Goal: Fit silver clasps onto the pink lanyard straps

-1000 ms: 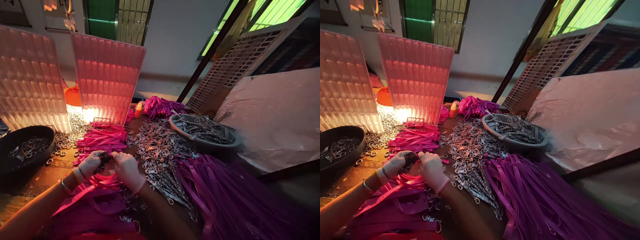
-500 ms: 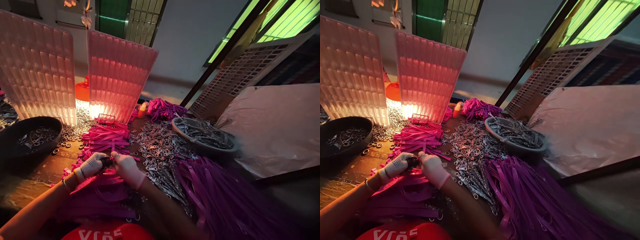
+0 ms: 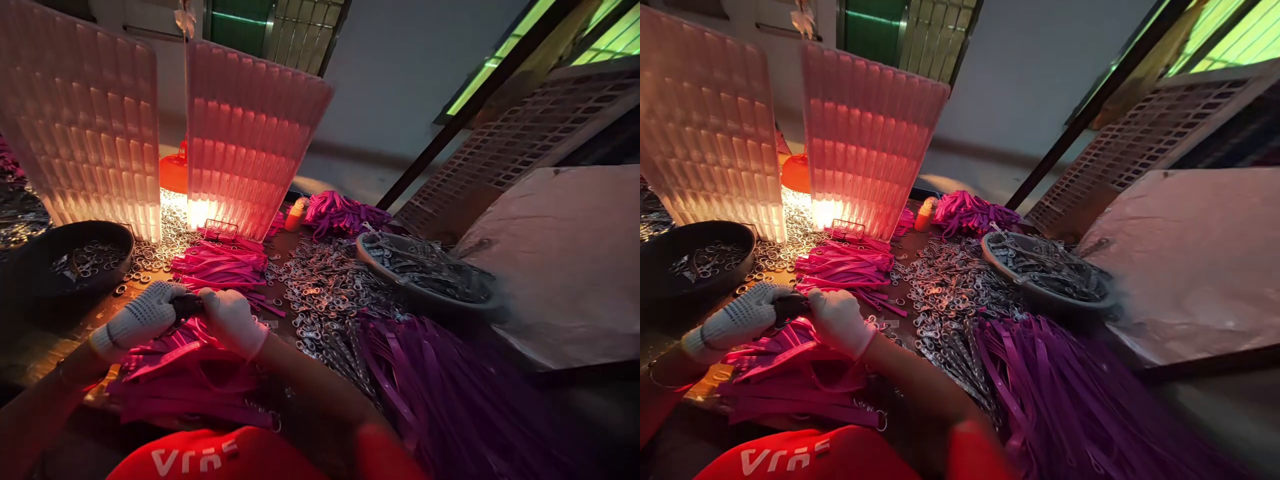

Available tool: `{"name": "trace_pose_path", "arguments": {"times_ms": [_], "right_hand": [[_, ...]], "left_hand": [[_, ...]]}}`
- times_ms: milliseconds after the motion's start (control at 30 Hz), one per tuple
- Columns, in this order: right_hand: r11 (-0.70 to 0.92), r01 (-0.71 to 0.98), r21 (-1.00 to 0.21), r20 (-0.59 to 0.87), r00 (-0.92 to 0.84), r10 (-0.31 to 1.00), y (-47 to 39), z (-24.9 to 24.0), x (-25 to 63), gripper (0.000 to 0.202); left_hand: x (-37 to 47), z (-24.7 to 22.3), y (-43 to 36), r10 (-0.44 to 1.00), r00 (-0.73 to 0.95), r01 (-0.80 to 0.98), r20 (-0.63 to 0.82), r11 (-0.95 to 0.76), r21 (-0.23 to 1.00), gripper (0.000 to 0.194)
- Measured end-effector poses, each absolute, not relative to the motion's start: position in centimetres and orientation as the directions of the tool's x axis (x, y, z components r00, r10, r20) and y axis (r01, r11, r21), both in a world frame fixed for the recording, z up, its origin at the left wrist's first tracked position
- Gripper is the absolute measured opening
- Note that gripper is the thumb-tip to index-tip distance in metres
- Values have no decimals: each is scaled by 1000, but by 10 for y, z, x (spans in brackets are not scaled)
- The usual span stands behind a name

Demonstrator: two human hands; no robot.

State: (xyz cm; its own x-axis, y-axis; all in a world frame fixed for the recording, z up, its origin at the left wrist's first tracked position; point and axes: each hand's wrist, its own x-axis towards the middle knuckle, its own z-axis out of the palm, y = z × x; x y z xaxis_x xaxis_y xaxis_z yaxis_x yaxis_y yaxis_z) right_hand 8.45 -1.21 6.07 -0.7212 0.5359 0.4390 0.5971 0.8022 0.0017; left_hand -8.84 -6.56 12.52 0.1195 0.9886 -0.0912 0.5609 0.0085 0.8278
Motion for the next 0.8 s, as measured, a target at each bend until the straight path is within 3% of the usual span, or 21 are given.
{"name": "trace_pose_path", "arguments": {"times_ms": [133,300,533,667,800], "right_hand": [[780,617,-108,560,-610,561,-18,65,79,35],[756,634,-162,392,-662,639,-26,64,90,27],[799,600,-23,157,-787,596,-25,57,102,22],[838,539,82,138,-839,526,-24,47,99,23],[862,502,75,119,-862,492,-25,58,76,26]], "left_hand": [[-88,125,-74,991,35,495,-129,95,864,22],[-76,88,-86,973,-16,271,-232,227,936,25],[-62,64,-96,996,-31,362,-80,85,928,21],[-68,55,-96,997,-28,379,-68,74,922,22],[-93,75,-95,995,4,436,-98,87,896,21]]}}
